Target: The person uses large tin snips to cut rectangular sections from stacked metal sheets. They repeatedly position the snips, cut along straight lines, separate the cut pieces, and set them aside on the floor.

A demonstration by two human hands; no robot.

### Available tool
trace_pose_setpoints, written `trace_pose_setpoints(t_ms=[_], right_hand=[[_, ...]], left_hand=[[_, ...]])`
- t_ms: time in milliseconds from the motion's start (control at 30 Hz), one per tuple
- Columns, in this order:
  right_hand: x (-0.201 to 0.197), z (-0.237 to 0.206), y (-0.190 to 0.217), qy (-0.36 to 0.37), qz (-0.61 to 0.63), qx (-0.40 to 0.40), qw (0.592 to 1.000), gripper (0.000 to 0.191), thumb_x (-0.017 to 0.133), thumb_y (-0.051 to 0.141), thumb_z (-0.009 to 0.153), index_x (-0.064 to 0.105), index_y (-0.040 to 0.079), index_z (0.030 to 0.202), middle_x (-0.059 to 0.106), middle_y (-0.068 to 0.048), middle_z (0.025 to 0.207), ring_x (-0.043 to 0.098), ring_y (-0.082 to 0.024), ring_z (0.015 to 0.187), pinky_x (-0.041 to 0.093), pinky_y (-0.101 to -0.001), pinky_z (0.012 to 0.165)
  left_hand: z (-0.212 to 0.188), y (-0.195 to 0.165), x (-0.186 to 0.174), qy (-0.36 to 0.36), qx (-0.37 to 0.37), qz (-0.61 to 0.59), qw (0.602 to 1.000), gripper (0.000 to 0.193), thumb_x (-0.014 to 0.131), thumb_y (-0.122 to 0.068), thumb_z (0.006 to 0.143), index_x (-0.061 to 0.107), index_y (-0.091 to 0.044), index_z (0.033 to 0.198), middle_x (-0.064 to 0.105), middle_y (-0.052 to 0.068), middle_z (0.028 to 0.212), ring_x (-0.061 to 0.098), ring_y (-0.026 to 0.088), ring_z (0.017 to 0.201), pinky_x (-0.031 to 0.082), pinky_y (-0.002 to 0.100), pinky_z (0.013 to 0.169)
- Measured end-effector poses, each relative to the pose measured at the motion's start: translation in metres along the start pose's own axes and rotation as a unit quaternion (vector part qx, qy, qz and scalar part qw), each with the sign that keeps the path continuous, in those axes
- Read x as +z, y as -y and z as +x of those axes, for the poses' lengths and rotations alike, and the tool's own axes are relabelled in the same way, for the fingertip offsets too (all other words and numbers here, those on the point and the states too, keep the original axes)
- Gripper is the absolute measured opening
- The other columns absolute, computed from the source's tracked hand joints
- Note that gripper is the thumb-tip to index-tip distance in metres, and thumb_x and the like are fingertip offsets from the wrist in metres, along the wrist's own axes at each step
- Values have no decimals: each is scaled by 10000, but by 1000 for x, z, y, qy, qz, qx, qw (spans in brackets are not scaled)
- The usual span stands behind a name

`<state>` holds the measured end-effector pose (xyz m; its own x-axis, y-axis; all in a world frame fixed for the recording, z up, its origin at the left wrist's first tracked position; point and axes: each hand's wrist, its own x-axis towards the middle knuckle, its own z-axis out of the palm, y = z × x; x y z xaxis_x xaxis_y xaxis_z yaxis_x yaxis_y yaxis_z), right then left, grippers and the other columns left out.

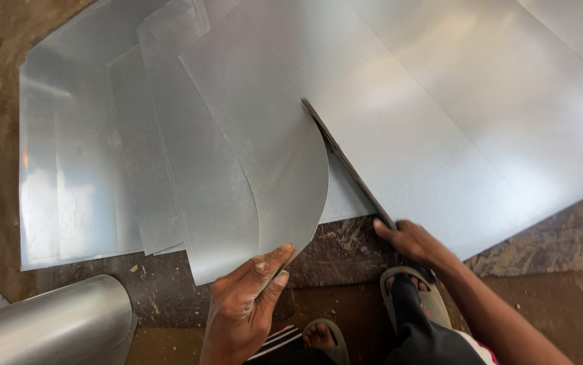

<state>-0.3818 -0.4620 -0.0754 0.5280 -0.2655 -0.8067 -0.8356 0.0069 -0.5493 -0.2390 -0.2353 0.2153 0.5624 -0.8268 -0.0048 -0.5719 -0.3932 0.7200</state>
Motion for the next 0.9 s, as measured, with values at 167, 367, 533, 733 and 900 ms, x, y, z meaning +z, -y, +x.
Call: trace_pose_setpoints(t_ms=[167,367,533,733,900], right_hand=[[3,29,8,-39,-18,-66,997,981,462,782,935,520,-118,1322,592,-378,1245,608,-442,1135,478,-676,880],[4,40,7,-17,-42,-53,998,696,470,643,959,704,-13,985,407,17,594,334,-161,515,410,-437,509],[6,31,13,-28,-66,-52,996,610,487,604,987,688,40,866,392,48,526,285,-109,429,342,-351,420],[13,30,13,-63,-95,-67,991,636,493,621,979,689,50,779,398,36,520,302,-106,437,327,-346,400],[13,35,9,-78,-105,-57,990,750,481,716,992,656,4,831,374,46,576,303,-101,482,349,-340,432]], left_hand=[[-1,-2,0,-2,4,4,1000,344,638,-83,950,676,-84,1292,767,171,1199,723,299,1182,589,410,939],[-1,4,-12,-11,-19,13,1000,303,626,-118,970,696,-83,1263,796,156,1152,759,289,1153,634,414,977],[-1,5,-15,-13,-28,5,1000,314,633,-126,955,704,-72,1256,799,162,1131,768,280,1124,632,409,917],[-5,3,-15,-29,-15,1,999,316,655,-136,948,709,-86,1255,805,158,1109,792,263,1085,669,391,874],[-5,3,-17,-28,-1,-22,999,318,643,-127,959,698,-72,1267,796,173,1126,785,275,1087,667,402,890]])
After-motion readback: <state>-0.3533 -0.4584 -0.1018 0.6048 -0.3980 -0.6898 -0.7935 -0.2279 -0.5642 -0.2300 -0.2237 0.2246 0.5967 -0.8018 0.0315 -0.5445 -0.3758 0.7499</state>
